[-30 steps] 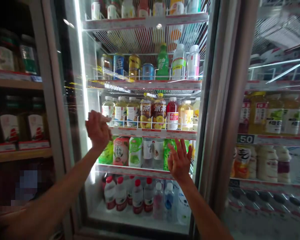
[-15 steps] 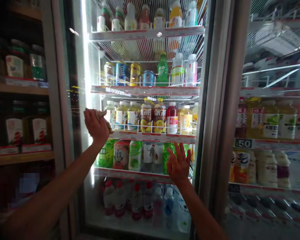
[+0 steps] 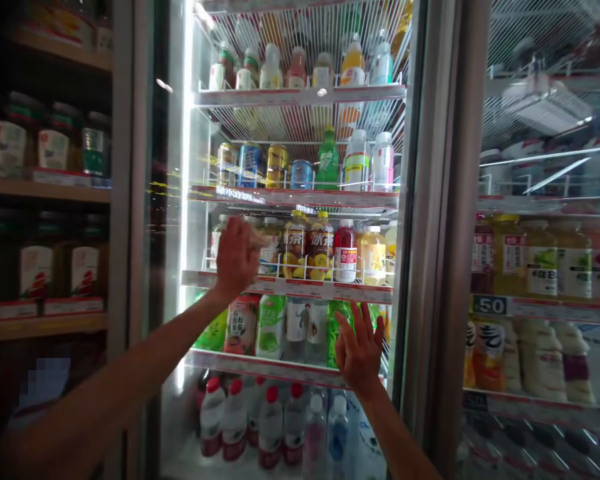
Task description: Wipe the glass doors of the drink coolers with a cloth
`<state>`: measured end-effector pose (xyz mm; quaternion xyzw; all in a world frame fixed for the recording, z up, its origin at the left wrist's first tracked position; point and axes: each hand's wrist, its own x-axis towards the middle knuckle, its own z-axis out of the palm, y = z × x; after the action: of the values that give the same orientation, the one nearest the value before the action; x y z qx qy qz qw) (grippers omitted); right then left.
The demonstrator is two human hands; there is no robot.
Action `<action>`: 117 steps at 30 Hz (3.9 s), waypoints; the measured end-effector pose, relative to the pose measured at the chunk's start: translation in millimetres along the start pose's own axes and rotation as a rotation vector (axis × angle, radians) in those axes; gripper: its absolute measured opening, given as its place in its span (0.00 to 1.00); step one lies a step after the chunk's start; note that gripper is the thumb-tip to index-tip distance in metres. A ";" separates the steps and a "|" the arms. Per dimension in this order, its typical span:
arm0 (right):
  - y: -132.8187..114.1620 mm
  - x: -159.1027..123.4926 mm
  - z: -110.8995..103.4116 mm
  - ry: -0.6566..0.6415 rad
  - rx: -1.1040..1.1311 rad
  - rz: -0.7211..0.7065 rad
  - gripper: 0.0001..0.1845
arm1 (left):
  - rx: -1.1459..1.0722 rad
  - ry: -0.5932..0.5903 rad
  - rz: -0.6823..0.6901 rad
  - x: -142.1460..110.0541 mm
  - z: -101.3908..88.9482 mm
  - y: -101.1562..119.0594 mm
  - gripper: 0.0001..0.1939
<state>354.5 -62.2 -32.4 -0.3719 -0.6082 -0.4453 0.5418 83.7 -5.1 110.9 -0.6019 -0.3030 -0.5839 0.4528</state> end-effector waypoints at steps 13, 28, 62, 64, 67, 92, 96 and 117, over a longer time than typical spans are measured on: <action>-0.4 1.2 -2.8 -0.001 0.009 -0.004 0.18 | -0.058 -0.074 0.115 24.2 15.4 36.0 0.23; -13.9 12.9 -6.7 0.039 0.068 -0.019 0.23 | -0.144 -0.233 0.378 7.6 20.8 80.2 0.26; -4.4 69.6 7.6 -0.047 -0.085 -0.052 0.22 | 0.017 -0.456 -0.083 -126.4 -34.9 19.9 0.29; 17.9 68.4 -2.6 -0.045 -0.128 0.051 0.24 | 0.017 -0.465 -0.081 -136.2 -38.6 22.9 0.29; 13.2 -5.2 -18.9 -0.175 -0.112 -0.108 0.20 | 0.006 -0.494 -0.059 -156.8 -45.2 34.4 0.30; -7.2 -118.5 -26.1 -0.371 -0.058 -0.155 0.21 | -0.124 -0.647 0.045 -276.5 -85.4 96.2 0.32; -33.0 -165.2 -30.4 -0.593 0.096 -0.563 0.20 | -0.141 -0.698 0.051 -287.3 -92.9 94.9 0.32; -103.5 -130.3 22.0 -0.548 0.138 -0.444 0.26 | 0.016 -0.656 -0.154 -299.7 -114.8 40.5 0.32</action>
<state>268.2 -71.3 -176.2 -0.2987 -0.8255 -0.3938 0.2724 30.4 -75.7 -200.3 -0.7296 -0.4817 -0.3891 0.2904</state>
